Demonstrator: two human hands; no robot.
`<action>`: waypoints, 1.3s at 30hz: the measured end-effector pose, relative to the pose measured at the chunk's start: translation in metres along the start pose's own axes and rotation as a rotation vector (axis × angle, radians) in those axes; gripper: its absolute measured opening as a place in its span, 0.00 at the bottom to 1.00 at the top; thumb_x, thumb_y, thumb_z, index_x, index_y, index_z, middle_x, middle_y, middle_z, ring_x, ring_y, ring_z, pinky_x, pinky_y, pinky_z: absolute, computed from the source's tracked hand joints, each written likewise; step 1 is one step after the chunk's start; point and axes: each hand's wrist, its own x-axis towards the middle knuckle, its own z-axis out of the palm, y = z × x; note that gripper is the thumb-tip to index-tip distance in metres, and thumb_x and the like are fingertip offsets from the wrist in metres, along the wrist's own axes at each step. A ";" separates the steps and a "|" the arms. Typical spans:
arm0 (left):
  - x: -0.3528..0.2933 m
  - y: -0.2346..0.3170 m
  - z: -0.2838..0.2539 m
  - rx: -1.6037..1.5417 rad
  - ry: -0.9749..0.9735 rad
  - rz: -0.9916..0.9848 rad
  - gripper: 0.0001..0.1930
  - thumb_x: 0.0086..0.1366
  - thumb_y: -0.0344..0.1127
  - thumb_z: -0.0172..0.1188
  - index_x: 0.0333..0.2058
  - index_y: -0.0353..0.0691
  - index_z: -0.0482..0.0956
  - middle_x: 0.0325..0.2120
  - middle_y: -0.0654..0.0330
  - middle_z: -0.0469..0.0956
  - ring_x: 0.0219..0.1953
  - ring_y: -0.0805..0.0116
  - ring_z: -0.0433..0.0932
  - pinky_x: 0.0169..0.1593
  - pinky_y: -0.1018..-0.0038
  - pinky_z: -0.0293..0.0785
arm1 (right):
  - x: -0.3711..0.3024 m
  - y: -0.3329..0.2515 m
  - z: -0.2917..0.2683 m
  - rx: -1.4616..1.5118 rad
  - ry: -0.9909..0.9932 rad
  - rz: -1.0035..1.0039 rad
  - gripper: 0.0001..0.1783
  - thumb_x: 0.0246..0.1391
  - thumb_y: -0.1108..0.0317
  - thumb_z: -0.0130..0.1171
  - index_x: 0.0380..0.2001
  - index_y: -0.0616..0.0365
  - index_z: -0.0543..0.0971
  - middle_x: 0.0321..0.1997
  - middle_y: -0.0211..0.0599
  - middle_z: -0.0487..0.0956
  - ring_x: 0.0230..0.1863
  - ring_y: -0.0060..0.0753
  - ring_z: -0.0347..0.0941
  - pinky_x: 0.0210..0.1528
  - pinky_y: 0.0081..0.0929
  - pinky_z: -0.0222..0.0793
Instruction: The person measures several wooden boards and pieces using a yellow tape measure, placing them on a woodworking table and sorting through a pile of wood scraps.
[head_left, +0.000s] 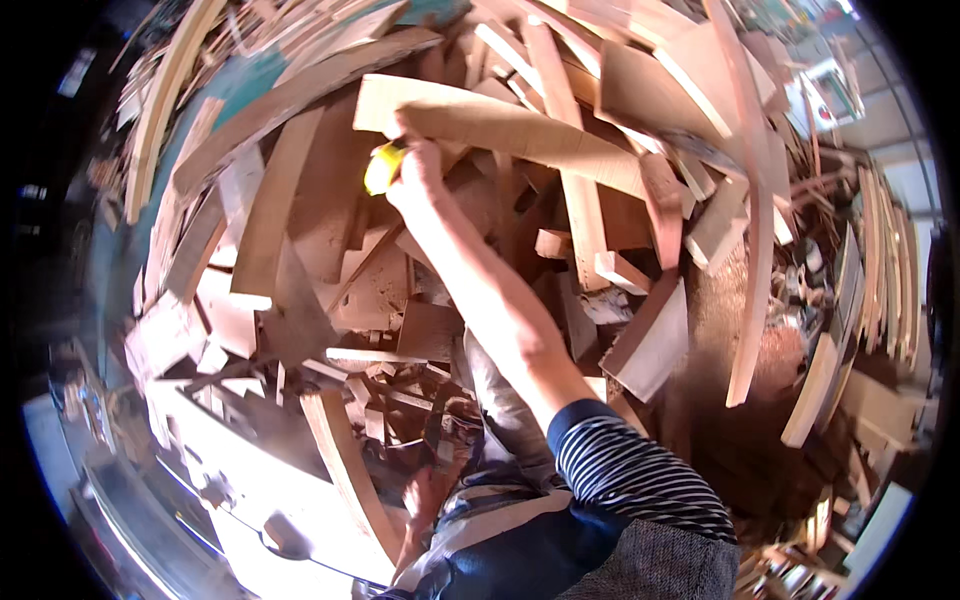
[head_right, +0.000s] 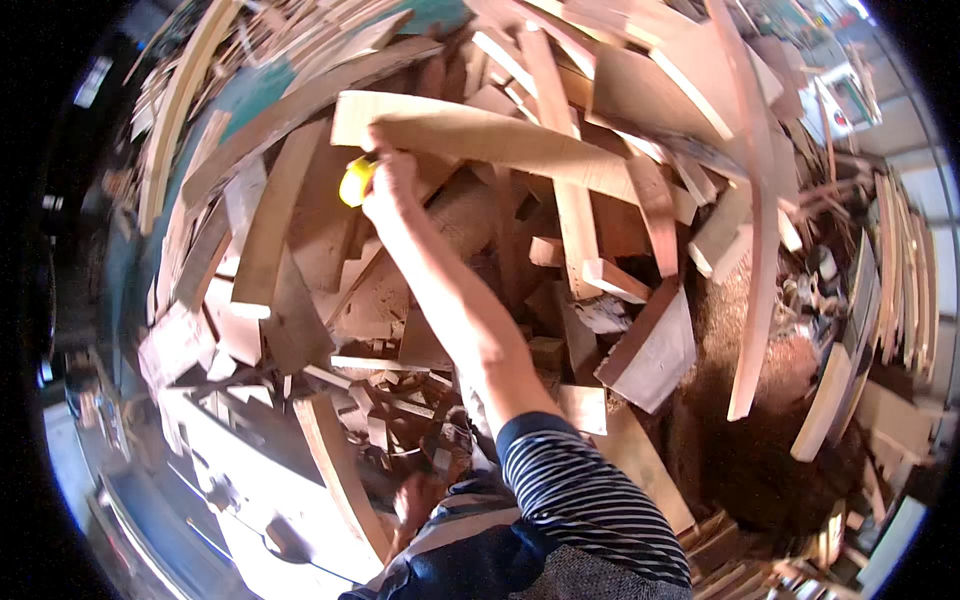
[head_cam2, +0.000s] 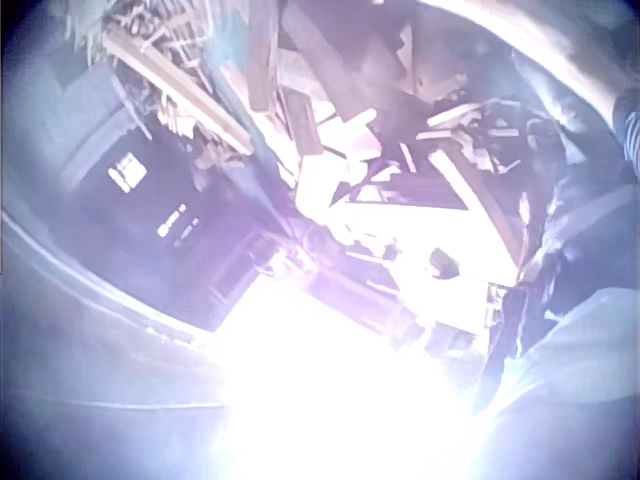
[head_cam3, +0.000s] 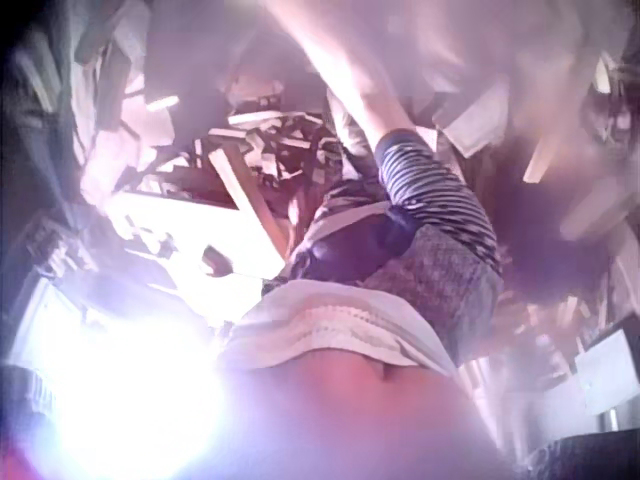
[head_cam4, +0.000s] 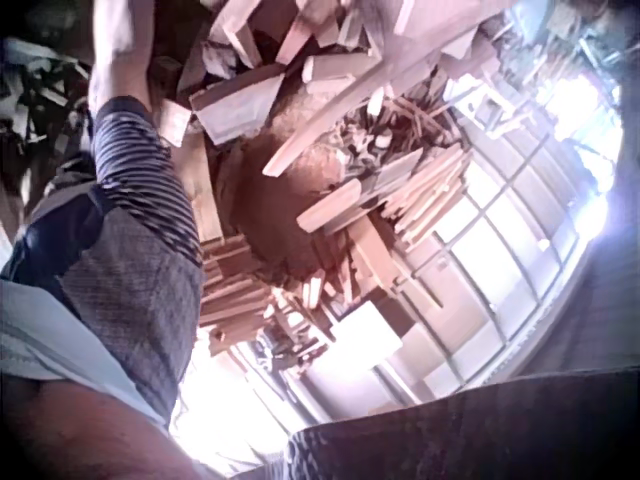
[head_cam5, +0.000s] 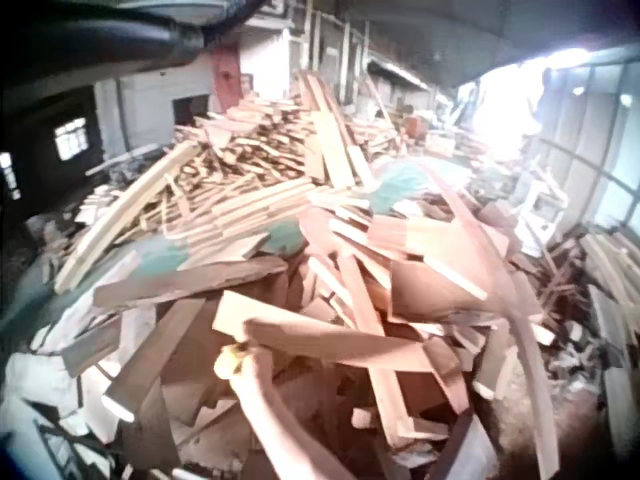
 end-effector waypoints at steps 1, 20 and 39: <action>0.007 0.004 -0.003 -0.085 0.004 0.021 0.13 0.62 0.38 0.61 0.42 0.38 0.82 0.38 0.48 0.86 0.40 0.42 0.84 0.44 0.54 0.80 | -0.025 0.016 0.011 -0.044 -0.026 0.055 0.15 0.57 0.63 0.74 0.38 0.58 0.79 0.29 0.31 0.77 0.18 0.32 0.72 0.21 0.32 0.75; -0.071 0.048 -0.288 -1.402 -0.446 0.607 0.40 0.73 0.64 0.54 0.69 0.35 0.66 0.65 0.52 0.72 0.66 0.61 0.71 0.68 0.62 0.66 | -0.530 0.065 -0.068 -1.161 -0.844 0.570 0.24 0.54 0.66 0.76 0.50 0.68 0.81 0.44 0.41 0.86 0.45 0.32 0.81 0.48 0.29 0.77; -0.022 0.074 -0.263 -1.921 -0.156 0.839 0.27 0.64 0.41 0.75 0.57 0.40 0.76 0.46 0.62 0.83 0.46 0.69 0.83 0.52 0.62 0.84 | -0.602 -0.046 -0.155 -1.526 -0.231 0.266 0.24 0.62 0.57 0.65 0.53 0.63 0.76 0.44 0.36 0.79 0.46 0.29 0.74 0.50 0.30 0.70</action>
